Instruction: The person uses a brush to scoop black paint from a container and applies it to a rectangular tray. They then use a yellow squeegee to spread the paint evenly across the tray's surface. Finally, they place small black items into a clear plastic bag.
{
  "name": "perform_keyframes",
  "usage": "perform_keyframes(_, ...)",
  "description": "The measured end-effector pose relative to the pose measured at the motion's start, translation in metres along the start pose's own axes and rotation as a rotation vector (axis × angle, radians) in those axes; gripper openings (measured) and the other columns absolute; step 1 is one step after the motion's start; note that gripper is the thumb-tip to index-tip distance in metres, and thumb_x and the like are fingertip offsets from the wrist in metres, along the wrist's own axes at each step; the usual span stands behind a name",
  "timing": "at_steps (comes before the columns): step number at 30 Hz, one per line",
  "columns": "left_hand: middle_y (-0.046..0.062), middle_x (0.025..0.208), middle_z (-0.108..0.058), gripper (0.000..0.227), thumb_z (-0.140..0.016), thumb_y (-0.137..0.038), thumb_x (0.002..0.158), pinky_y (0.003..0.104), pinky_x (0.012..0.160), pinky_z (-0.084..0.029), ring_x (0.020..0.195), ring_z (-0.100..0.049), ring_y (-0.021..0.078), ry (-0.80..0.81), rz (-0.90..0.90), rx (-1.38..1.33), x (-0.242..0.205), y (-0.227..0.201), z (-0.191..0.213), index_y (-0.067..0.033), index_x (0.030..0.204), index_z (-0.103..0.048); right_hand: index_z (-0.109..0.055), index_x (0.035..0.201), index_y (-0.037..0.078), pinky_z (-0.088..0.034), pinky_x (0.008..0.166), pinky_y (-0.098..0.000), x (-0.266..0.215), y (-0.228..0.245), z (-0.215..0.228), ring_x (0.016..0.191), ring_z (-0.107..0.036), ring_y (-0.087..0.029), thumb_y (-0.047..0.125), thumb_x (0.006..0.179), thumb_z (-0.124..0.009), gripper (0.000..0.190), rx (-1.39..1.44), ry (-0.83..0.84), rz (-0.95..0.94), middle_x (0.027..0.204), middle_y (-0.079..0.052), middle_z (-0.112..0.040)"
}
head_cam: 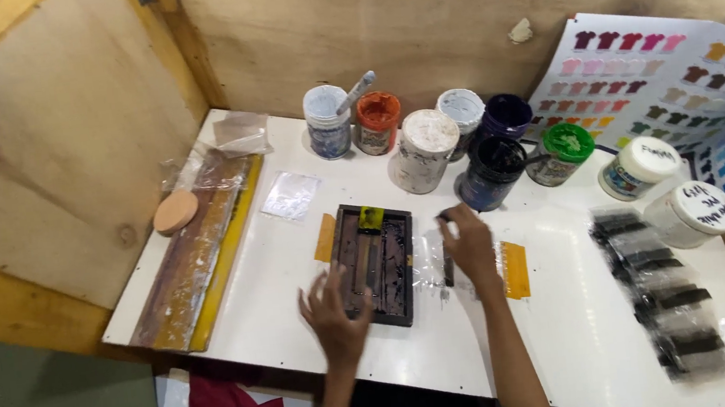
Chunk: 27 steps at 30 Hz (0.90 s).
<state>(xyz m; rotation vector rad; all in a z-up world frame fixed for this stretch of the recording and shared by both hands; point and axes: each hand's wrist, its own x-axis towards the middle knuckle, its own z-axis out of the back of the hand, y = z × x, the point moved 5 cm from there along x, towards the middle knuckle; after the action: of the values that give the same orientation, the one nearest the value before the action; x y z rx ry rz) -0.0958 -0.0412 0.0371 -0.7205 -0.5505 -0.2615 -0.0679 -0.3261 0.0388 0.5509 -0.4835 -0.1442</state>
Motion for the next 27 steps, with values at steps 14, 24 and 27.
perform_keyframes(14,0.022,0.168,-0.006,0.143,-0.057,-0.093,0.071,0.067,0.118,0.000,0.156,-0.007,0.0348,0.301,-0.054,0.184,-0.028,-0.005,-0.022,0.0000,0.159,0.006,-0.077,0.105,0.009,-0.057,0.064,-0.0508,0.065,0.043,-0.109,0.110,-0.056,-0.036,0.020,0.085,-0.081,0.024,-0.286,0.174,0.192,0.122,-0.015,-0.055)
perform_keyframes(24,0.028,0.162,-0.019,0.135,-0.077,-0.072,0.071,0.077,0.111,0.002,0.153,-0.015,0.0425,0.328,0.001,-0.031,-0.020,-0.017,-0.008,-0.0017,0.160,-0.004,-0.075,0.103,0.020,-0.062,0.078,-0.0436,0.054,0.042,-0.084,0.093,-0.068,-0.026,0.033,0.083,-0.079,0.023,-0.276,0.192,0.066,0.086,-0.003,-0.071)
perform_keyframes(27,0.030,0.160,-0.021,0.135,-0.079,-0.070,0.070,0.078,0.110,0.003,0.152,-0.016,0.0438,0.310,-0.009,-0.043,-0.019,-0.018,-0.006,-0.0006,0.160,-0.005,-0.075,0.098,0.019,-0.062,0.072,-0.0401,0.052,0.038,-0.070,0.086,-0.068,-0.024,0.035,0.082,-0.080,0.023,-0.325,0.132,0.043,0.080,-0.001,-0.069)
